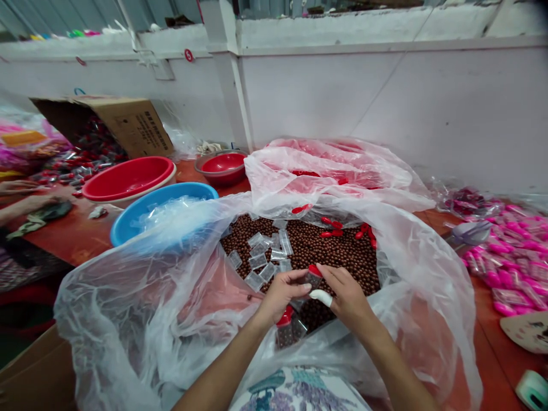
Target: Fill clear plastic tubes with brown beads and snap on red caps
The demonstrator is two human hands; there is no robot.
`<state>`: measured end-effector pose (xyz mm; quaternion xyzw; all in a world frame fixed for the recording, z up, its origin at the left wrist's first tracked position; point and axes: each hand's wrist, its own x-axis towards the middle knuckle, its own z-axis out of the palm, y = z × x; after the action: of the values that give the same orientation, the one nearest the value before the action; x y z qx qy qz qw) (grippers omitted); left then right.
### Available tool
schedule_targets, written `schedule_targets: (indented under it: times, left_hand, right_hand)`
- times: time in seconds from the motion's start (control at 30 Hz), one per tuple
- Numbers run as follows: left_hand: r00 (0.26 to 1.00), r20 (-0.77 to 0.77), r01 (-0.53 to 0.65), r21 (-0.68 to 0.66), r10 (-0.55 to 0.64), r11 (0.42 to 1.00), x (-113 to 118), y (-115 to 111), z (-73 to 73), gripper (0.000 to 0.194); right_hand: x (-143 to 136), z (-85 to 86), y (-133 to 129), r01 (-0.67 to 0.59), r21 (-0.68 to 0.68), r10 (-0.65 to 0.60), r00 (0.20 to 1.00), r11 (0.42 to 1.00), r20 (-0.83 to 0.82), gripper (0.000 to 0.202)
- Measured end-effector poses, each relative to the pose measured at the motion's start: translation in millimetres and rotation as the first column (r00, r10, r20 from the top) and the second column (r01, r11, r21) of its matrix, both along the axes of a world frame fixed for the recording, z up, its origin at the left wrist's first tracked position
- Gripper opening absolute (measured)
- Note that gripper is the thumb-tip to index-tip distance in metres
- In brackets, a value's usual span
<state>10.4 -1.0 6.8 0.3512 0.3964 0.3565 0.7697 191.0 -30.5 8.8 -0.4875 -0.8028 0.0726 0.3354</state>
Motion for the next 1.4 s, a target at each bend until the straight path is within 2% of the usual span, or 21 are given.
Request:
schedule_targets:
  times: [0.23, 0.33, 0.43, 0.57, 0.67, 0.8, 0.87, 0.97, 1.03, 1.07, 1.13, 1.2, 1.23, 1.3, 1.4]
  left_hand:
    - [0.998, 0.012, -0.056, 0.012, 0.056, 0.998, -2, -9, -5.1, 0.049]
    - [0.999, -0.009, -0.041, 0.068, 0.042, 0.997, -3, -10, -1.2, 0.039]
    - [0.998, 0.002, -0.065, 0.096, 0.065, 0.993, 1, -11, 1.4, 0.029]
    - [0.993, 0.049, -0.115, 0.087, 0.111, 0.99, 7, -14, -0.4, 0.03]
    - [0.992, 0.071, -0.111, 0.032, 0.108, 0.993, 9, -16, -1.5, 0.032]
    - [0.991, 0.129, -0.026, -0.125, 0.042, 0.992, 13, -15, -2.1, 0.048]
    - [0.988, 0.152, 0.003, -0.166, 0.022, 0.986, 17, -15, -3.6, 0.05]
    - [0.991, 0.12, -0.038, -0.198, 0.062, 0.98, 19, -15, -5.5, 0.045]
    - [0.989, 0.11, -0.07, -0.208, 0.094, 0.976, 16, -15, -4.6, 0.043]
    - [0.989, 0.115, -0.072, -0.206, 0.097, 0.976, 14, -15, -3.4, 0.044]
    - [0.989, 0.125, -0.054, -0.186, 0.078, 0.981, 11, -15, -0.2, 0.047]
    - [0.993, 0.108, -0.027, -0.161, 0.045, 0.987, 9, -16, 2.3, 0.049]
    - [0.995, 0.092, -0.014, -0.15, 0.028, 0.989, 9, -17, 2.7, 0.049]
    - [0.998, 0.061, 0.011, -0.129, -0.003, 0.992, 12, -20, 1.6, 0.05]
    - [0.999, 0.037, -0.005, -0.119, 0.01, 0.993, 19, -23, -4.2, 0.054]
  right_hand:
    - [-11, -17.3, -5, 0.05, 0.069, -0.057, 0.992, 0.996, 0.114, 0.066]
    - [-14, -23.7, -7, 0.077, 0.071, -0.083, 0.993, 0.995, 0.081, 0.057]
    - [-15, -25.2, -9, 0.075, 0.041, -0.078, 0.995, 0.996, 0.055, 0.054]
    - [-15, -20.5, -10, 0.107, 0.057, -0.111, 0.991, 0.993, 0.075, 0.057]
    - [-13, -17.1, -9, 0.088, 0.08, -0.094, 0.992, 0.993, 0.086, 0.055]
    - [-19, -15.2, -9, 0.02, 0.074, -0.025, 0.997, 0.997, 0.068, 0.053]
    - [-25, -13.9, -11, -0.007, 0.035, 0.006, 0.999, 0.999, 0.031, 0.052]
    - [-29, -12.8, -16, -0.041, -0.075, 0.035, 0.997, 0.996, -0.072, 0.061]
    - [-26, -15.7, -19, -0.013, -0.204, -0.026, 0.982, 0.979, -0.189, 0.071]
    - [-22, -18.8, -20, 0.02, -0.276, -0.095, 0.96, 0.961, -0.264, 0.069]
    - [-14, -26.9, -21, 0.064, -0.418, -0.247, 0.882, 0.906, -0.401, 0.049]
    - [-6, -33.5, -21, 0.05, -0.495, -0.322, 0.815, 0.867, -0.481, 0.031]
    - [-4, -34.8, -20, 0.045, -0.495, -0.325, 0.804, 0.868, -0.497, 0.029]
    - [-3, -31.6, -19, 0.07, -0.424, -0.288, 0.831, 0.903, -0.476, 0.029]
    - [-12, -16.6, -19, 0.054, -0.247, -0.129, 0.946, 0.968, -0.298, 0.035]
